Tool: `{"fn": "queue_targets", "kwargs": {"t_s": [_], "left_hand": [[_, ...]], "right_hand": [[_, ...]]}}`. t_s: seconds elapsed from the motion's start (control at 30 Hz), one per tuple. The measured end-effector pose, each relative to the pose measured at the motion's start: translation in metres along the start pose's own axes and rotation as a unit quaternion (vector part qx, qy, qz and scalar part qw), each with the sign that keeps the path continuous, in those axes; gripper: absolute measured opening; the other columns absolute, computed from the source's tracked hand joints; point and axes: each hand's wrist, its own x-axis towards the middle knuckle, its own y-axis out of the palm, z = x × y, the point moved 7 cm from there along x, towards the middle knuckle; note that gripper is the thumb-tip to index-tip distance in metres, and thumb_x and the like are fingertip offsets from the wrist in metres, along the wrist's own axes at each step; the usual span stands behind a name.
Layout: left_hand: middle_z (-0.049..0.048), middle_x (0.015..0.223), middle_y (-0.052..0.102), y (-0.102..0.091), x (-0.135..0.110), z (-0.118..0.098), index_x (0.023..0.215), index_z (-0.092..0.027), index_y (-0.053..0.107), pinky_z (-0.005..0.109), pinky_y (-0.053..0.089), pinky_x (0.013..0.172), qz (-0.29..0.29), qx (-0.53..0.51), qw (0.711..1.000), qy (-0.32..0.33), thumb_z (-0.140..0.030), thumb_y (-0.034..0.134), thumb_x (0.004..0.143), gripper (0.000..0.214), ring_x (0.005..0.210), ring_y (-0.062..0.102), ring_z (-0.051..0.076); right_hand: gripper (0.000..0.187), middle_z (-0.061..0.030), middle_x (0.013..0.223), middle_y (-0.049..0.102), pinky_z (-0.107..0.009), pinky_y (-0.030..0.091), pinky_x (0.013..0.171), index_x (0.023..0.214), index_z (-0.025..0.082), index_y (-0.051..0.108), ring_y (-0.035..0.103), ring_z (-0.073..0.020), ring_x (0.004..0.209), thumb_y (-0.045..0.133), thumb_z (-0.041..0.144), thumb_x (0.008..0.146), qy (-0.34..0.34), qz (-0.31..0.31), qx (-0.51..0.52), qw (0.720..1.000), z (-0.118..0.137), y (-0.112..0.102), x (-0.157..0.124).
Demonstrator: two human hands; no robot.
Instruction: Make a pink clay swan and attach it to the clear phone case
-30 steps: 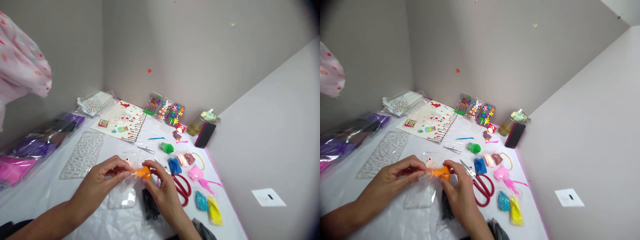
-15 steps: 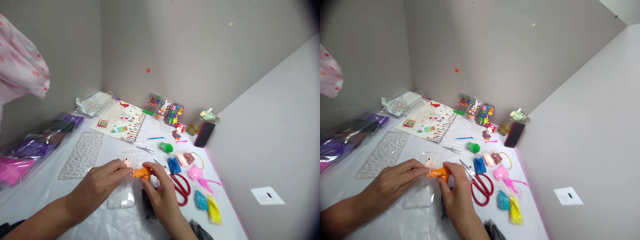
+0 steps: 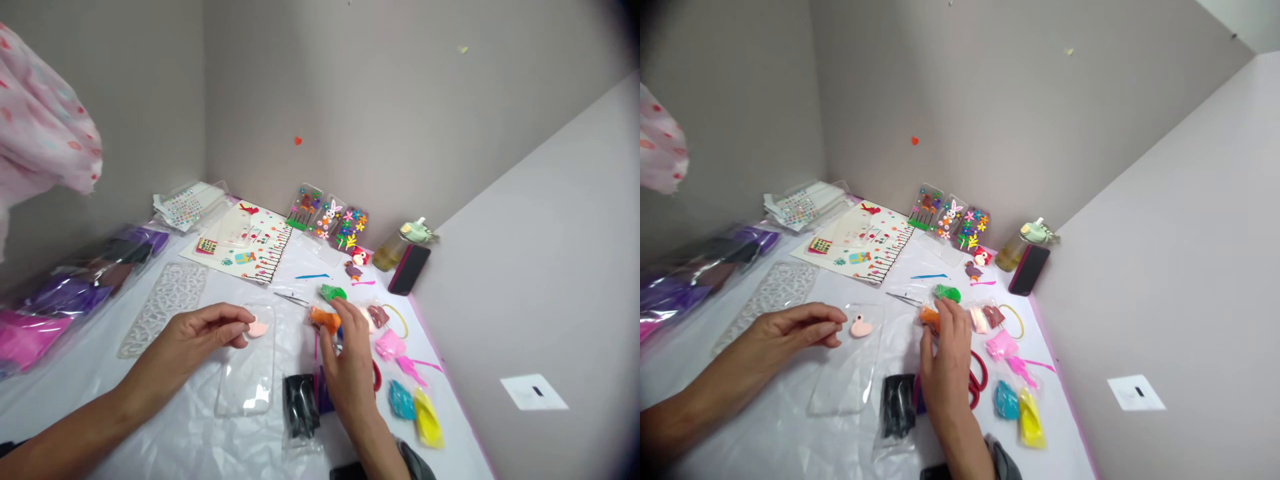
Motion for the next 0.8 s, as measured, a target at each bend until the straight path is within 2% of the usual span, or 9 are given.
{"fn": "queue_targets", "kwargs": {"t_s": [0.07,0.17,0.43,0.53,0.63,0.7,0.8], "left_hand": [[-0.0002,0.087,0.080,0.002,0.001,0.002,0.099,-0.028,0.077,0.031,0.052,0.085,0.009,-0.018,1.000,0.004,-0.055,0.074,0.088,0.030,0.089,0.074,0.022],[-0.0029,0.077,0.075,0.003,0.001,0.001,0.092,-0.027,0.072,0.029,0.052,0.078,0.007,-0.056,0.998,0.021,-0.055,0.073,0.090,0.028,0.078,0.070,0.019],[-0.0046,0.055,0.054,-0.004,0.001,0.006,0.064,-0.023,0.056,0.027,0.035,0.061,-0.020,0.010,0.999,0.037,-0.074,0.057,0.095,0.060,0.057,0.045,0.015],[-0.0045,0.062,0.058,-0.001,0.003,0.009,0.073,-0.025,0.064,0.028,0.039,0.066,-0.012,0.009,0.999,0.039,-0.071,0.059,0.095,0.052,0.061,0.050,0.015],[-0.0035,0.076,0.068,0.001,0.005,0.015,0.096,-0.029,0.073,0.028,0.043,0.080,-0.009,-0.007,0.999,0.037,-0.067,0.064,0.095,0.038,0.077,0.061,0.017],[-0.0025,0.082,0.072,0.002,0.006,0.023,0.107,-0.031,0.074,0.028,0.043,0.088,-0.010,-0.048,0.999,0.012,-0.064,0.070,0.093,0.036,0.088,0.064,0.019],[-0.0014,0.090,0.073,0.003,0.007,0.032,0.110,-0.030,0.074,0.029,0.046,0.094,-0.019,-0.136,0.990,-0.028,-0.061,0.079,0.088,0.039,0.096,0.065,0.020]], "right_hand": [[0.035,-0.0153,0.134,0.066,-0.051,0.053,0.107,0.136,0.020,0.059,0.060,-0.0280,0.129,0.051,0.012,0.102,-0.010,0.020,0.035,0.999,0.012,0.004,-0.004],[0.035,-0.0133,0.132,0.069,-0.046,0.055,0.105,0.134,0.022,0.060,0.063,-0.0262,0.127,0.053,0.011,0.102,-0.028,0.046,0.064,0.997,0.027,0.009,-0.010],[0.036,-0.0131,0.123,0.074,-0.049,0.060,0.099,0.134,0.021,0.058,0.069,-0.0298,0.115,0.053,0.010,0.100,-0.060,0.089,0.038,0.994,0.046,0.016,-0.017],[0.034,-0.0135,0.118,0.075,-0.051,0.062,0.093,0.131,0.020,0.059,0.070,-0.0314,0.109,0.053,0.009,0.099,-0.057,0.112,0.024,0.992,0.045,0.021,-0.016],[0.034,-0.0153,0.118,0.074,-0.055,0.061,0.094,0.132,0.016,0.060,0.070,-0.0340,0.109,0.053,0.009,0.099,-0.054,0.143,0.003,0.988,0.045,0.029,-0.017],[0.037,-0.0176,0.119,0.074,-0.058,0.061,0.095,0.134,0.012,0.059,0.069,-0.0356,0.110,0.054,0.009,0.098,-0.056,0.170,-0.015,0.984,0.045,0.034,-0.017],[0.041,-0.0209,0.121,0.074,-0.059,0.061,0.095,0.137,0.008,0.058,0.070,-0.0375,0.113,0.056,0.009,0.097,-0.057,0.215,-0.040,0.974,0.049,0.042,-0.018]]}}
